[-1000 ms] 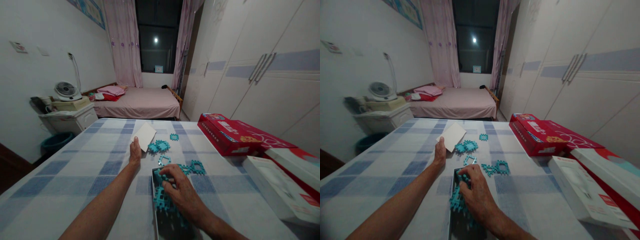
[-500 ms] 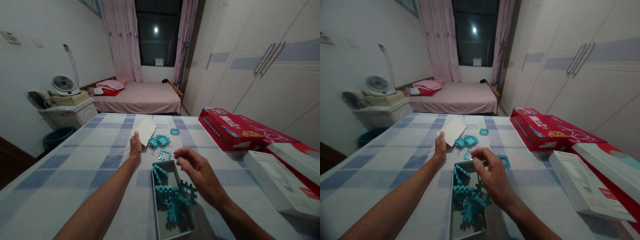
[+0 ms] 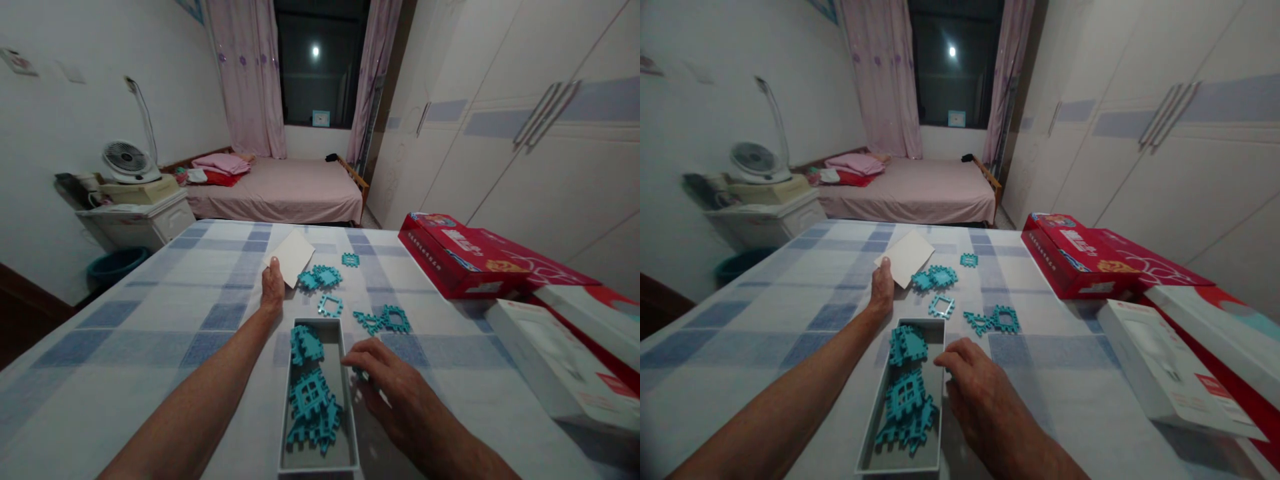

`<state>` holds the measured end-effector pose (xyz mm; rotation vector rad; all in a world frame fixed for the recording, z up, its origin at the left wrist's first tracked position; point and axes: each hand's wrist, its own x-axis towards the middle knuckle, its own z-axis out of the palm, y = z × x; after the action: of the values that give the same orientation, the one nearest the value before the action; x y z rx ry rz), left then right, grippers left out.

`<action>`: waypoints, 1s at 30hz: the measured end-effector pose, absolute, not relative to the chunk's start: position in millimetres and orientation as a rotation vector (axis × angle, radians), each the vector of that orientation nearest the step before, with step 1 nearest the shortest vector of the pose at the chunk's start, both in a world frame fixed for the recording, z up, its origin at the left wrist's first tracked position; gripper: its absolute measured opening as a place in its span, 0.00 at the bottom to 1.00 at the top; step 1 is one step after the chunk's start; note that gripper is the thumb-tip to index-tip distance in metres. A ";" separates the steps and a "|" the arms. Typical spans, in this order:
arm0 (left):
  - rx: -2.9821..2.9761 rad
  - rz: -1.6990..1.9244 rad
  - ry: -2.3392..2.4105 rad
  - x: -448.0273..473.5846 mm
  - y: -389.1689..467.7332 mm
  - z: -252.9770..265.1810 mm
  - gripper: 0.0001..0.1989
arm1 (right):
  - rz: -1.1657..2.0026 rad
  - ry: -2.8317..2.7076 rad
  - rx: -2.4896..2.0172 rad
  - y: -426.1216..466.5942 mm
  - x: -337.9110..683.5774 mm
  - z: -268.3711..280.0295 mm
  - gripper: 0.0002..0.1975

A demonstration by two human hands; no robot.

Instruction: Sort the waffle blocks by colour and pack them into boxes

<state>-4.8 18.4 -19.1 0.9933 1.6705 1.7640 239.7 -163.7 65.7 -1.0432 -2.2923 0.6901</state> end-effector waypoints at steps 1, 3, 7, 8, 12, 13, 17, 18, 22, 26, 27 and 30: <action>1.011 1.762 1.668 -4.3 18.2 -18.7 0.28 | 0.681 -2.273 -1.049 -161.1 241.1 64.8 0.20; 1.042 1.737 1.677 -3.2 17.2 -17.4 0.30 | 0.636 -2.225 -1.069 -157.4 242.8 65.1 0.20; 1.019 1.737 1.660 -1.8 15.4 -15.2 0.31 | 0.505 -2.116 -1.072 -159.1 236.9 75.8 0.16; 1.015 1.740 1.660 -1.9 15.5 -15.3 0.30 | 0.499 -2.108 -1.042 -160.7 233.3 78.9 0.15; 1.005 1.740 1.679 -3.2 17.2 -17.3 0.29 | 0.605 -2.297 -0.933 -162.4 214.5 85.4 0.14; 1.001 1.743 1.678 -3.3 17.5 -17.5 0.29 | 0.604 -2.365 -0.935 -160.4 209.5 85.3 0.14; 0.996 1.749 1.671 -1.8 16.1 -14.8 0.29 | 0.412 -2.616 -0.847 -144.9 193.1 80.5 0.16; 1.003 1.739 1.677 -1.1 15.2 -13.5 0.29 | 0.368 -2.672 -0.803 -140.8 190.3 78.5 0.17; 1.046 1.710 1.708 0.7 12.8 -10.2 0.31 | 0.252 -2.743 -0.840 -131.1 184.4 72.0 0.18; 1.087 1.715 1.690 0.3 14.1 -11.9 0.32 | 0.204 -2.703 -0.931 -128.5 181.8 72.1 0.13; 1.096 1.720 1.680 0.1 14.4 -12.4 0.32 | 0.192 -2.694 -0.952 -127.5 181.6 72.7 0.11; 1.115 1.726 1.649 0.5 14.0 -12.1 0.33 | 0.105 -2.675 -1.037 -123.3 184.1 73.3 0.04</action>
<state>0.5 14.0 -12.1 1.1155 1.6489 1.7256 184.1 -123.3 73.3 -1.0375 -2.6754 0.1053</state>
